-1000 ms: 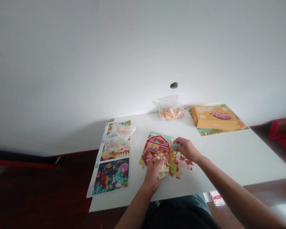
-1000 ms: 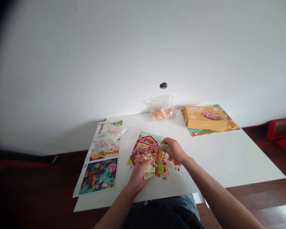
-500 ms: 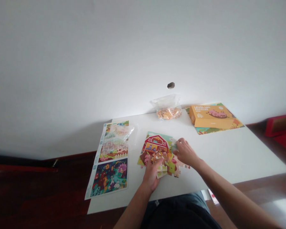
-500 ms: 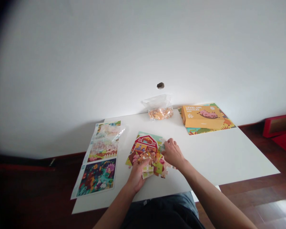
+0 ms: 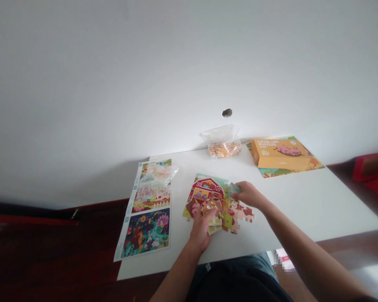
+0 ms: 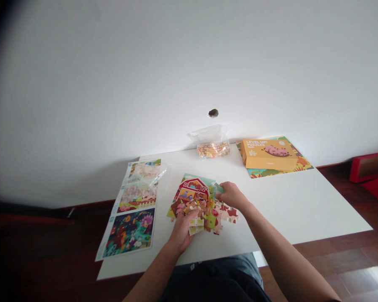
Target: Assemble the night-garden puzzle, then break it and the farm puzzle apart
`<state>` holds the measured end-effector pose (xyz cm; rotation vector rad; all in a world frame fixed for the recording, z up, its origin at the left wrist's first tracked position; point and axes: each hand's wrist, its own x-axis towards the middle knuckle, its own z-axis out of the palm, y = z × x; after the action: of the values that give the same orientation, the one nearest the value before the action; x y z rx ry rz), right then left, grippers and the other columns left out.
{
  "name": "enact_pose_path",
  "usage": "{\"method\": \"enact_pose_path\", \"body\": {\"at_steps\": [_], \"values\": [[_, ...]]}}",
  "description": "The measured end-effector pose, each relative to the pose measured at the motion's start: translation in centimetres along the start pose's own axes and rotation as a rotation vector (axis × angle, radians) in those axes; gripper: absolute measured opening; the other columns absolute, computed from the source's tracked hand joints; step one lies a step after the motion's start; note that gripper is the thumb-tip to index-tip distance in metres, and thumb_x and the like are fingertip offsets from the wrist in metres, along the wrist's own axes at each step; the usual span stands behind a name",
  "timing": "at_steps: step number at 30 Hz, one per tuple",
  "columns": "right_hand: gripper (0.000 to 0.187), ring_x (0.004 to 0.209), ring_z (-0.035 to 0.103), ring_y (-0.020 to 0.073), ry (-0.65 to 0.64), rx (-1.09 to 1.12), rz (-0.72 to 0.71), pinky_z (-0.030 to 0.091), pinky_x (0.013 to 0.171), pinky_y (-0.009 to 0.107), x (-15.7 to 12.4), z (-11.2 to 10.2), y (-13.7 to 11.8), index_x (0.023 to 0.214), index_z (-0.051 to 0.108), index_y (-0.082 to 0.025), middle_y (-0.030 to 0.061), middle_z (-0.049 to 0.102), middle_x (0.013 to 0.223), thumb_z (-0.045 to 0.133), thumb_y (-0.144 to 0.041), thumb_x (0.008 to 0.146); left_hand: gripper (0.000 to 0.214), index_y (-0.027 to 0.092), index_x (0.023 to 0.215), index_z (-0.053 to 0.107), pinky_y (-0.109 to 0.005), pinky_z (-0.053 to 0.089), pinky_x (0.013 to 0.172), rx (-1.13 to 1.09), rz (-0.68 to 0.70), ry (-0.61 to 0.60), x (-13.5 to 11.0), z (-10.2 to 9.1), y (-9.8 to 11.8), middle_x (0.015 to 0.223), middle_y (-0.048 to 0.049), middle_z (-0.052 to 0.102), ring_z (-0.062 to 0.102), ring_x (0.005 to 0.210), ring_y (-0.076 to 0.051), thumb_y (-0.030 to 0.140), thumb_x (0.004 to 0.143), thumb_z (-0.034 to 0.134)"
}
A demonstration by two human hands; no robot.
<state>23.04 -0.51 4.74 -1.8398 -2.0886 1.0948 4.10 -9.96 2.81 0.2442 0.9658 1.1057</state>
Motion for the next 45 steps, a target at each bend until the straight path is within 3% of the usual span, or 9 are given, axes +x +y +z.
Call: {"method": "enact_pose_path", "body": {"at_steps": [5,10,15,22,27,32,37,45], "values": [[0.011,0.07,0.058,0.0174,0.056,-0.023,-0.056,0.035,0.059,0.024,-0.1,1.0,-0.4,0.079,0.063,-0.019,0.0055,0.069,0.079,0.062,-0.028,0.073,0.055,0.017,0.117,0.06,-0.039,0.057,0.077,-0.006,0.004,-0.02,0.2,-0.2,-0.1,0.096,-0.0101,0.074,0.071,0.087,-0.028,0.027,0.067,0.08],[0.011,0.064,0.055,0.0154,0.086,0.03,-0.048,0.035,0.059,0.025,-0.1,1.0,-0.3,0.072,0.057,-0.02,0.0014,0.063,0.068,0.06,-0.03,0.074,0.051,0.017,0.113,0.061,-0.04,0.056,0.079,-0.013,0.027,-0.028,0.2,-0.2,-0.1,0.096,-0.0096,0.074,0.071,0.089,-0.028,0.026,0.067,0.08],[0.014,0.065,0.054,0.0141,0.012,0.178,-0.156,0.039,0.062,0.025,-0.5,0.8,-0.3,0.079,0.057,-0.02,-0.0015,0.063,0.072,0.059,-0.033,0.077,0.052,0.018,0.117,0.059,-0.038,0.056,0.08,-0.017,0.034,-0.047,0.2,-0.4,-0.3,0.102,-0.01,0.072,0.071,0.089,-0.026,0.029,0.07,0.079],[0.024,0.079,0.059,0.0163,-0.033,0.347,-0.168,0.044,0.07,0.027,-0.8,2.2,0.1,0.097,0.059,-0.019,0.0008,0.067,0.09,0.062,-0.03,0.076,0.058,0.018,0.118,0.058,-0.036,0.056,0.078,-0.018,0.045,-0.031,0.2,-0.5,-0.3,0.103,-0.0104,0.072,0.071,0.086,-0.025,0.03,0.067,0.081],[0.026,0.07,0.059,0.0152,0.036,0.478,-0.113,0.045,0.062,0.025,-1.0,1.7,0.2,0.094,0.056,-0.019,-0.001,0.066,0.079,0.065,-0.03,0.073,0.055,0.019,0.115,0.059,-0.035,0.057,0.073,-0.011,0.051,-0.008,0.2,-0.6,-0.4,0.099,-0.0084,0.073,0.072,0.082,-0.024,0.03,0.067,0.082],[0.031,0.066,0.064,0.0166,0.123,0.744,-0.096,0.048,0.058,0.026,-1.4,0.9,-0.2,0.095,0.053,-0.019,0.0006,0.067,0.076,0.067,-0.036,0.075,0.051,0.017,0.112,0.06,-0.035,0.058,0.07,-0.01,0.044,0.001,0.3,-0.8,-0.5,0.094,-0.0081,0.073,0.071,0.075,-0.022,0.029,0.067,0.081],[0.036,0.075,0.068,0.0189,0.222,0.969,-0.103,0.052,0.065,0.028,-2.0,2.5,-1.8,0.098,0.051,-0.019,0.0035,0.069,0.085,0.069,-0.041,0.077,0.054,0.017,0.114,0.06,-0.036,0.058,0.068,0.014,0.035,-0.043,0.0,-0.7,-0.3,0.1,-0.011,0.072,0.071,0.076,-0.023,0.027,0.066,0.082],[0.041,0.072,0.066,0.0181,0.291,1.071,-0.064,0.053,0.066,0.029,-2.4,3.9,-2.4,0.099,0.055,-0.019,0.0023,0.069,0.084,0.074,-0.044,0.072,0.047,0.015,0.103,0.065,-0.04,0.058,0.071,0.038,0.082,-0.004,0.0,-0.9,0.1,0.094,-0.011,0.073,0.072,0.078,-0.027,0.02,0.061,0.084]]}}
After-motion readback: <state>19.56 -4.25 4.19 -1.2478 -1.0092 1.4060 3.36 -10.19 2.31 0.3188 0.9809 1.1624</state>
